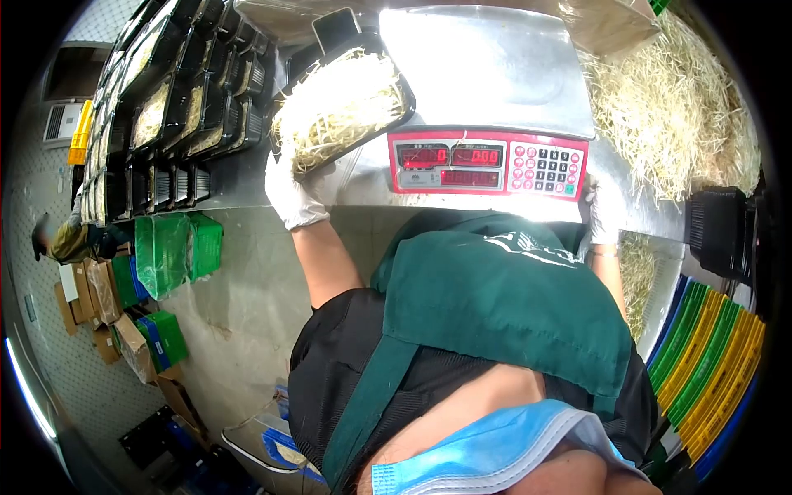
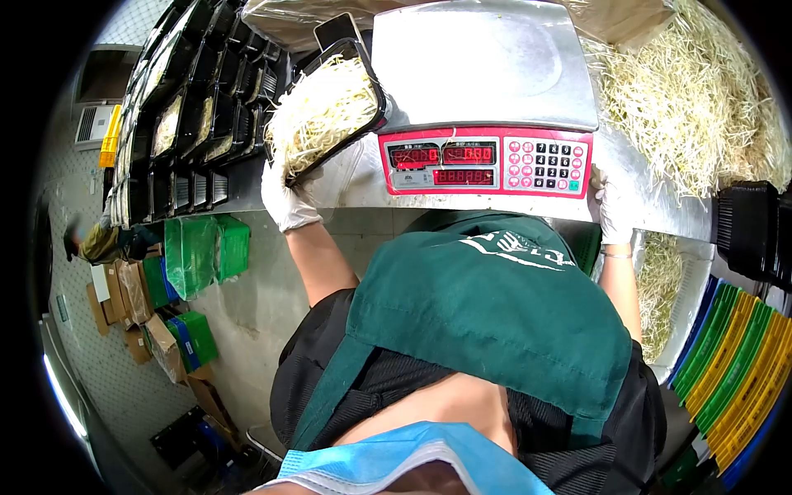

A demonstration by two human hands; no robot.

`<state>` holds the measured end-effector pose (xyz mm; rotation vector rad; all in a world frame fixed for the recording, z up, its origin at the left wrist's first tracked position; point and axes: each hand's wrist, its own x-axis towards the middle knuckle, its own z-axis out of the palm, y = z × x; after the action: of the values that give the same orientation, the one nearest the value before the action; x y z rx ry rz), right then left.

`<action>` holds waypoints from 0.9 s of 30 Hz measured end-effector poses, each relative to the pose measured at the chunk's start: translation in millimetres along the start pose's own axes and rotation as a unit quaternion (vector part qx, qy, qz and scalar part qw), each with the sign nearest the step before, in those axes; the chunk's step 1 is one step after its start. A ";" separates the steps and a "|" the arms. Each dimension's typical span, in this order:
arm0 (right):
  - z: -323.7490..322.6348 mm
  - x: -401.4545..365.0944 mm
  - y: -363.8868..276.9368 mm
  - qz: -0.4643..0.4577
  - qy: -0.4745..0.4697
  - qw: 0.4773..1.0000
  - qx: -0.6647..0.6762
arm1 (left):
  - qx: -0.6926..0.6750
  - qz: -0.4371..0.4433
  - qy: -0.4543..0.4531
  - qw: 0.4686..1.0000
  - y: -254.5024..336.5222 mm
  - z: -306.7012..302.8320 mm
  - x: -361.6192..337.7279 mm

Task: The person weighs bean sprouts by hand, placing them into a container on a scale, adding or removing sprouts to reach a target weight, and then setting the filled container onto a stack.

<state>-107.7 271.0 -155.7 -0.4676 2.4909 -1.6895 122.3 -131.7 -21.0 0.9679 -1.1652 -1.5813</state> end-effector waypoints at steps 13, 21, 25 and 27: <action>3.1 -0.7 -1.9 0.014 0.018 0.999 -0.031 | 0.009 -0.094 -0.253 0.963 -22.7 158.6 -7.0; -0.8 1.0 2.6 0.007 0.023 0.998 -0.053 | 0.162 0.108 -0.334 0.922 -18.2 103.7 15.9; 1.6 -0.8 4.6 0.026 0.026 0.999 -0.031 | -0.026 0.053 -0.260 0.964 -2.8 53.1 20.1; 1.1 4.0 11.0 0.048 0.033 0.998 -0.002 | -0.022 0.099 -0.239 0.966 -8.3 33.3 22.0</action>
<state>-113.4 272.5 -165.9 -0.2920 2.5190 -1.6907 83.3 -143.5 -22.6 0.4268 -1.4941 -1.7152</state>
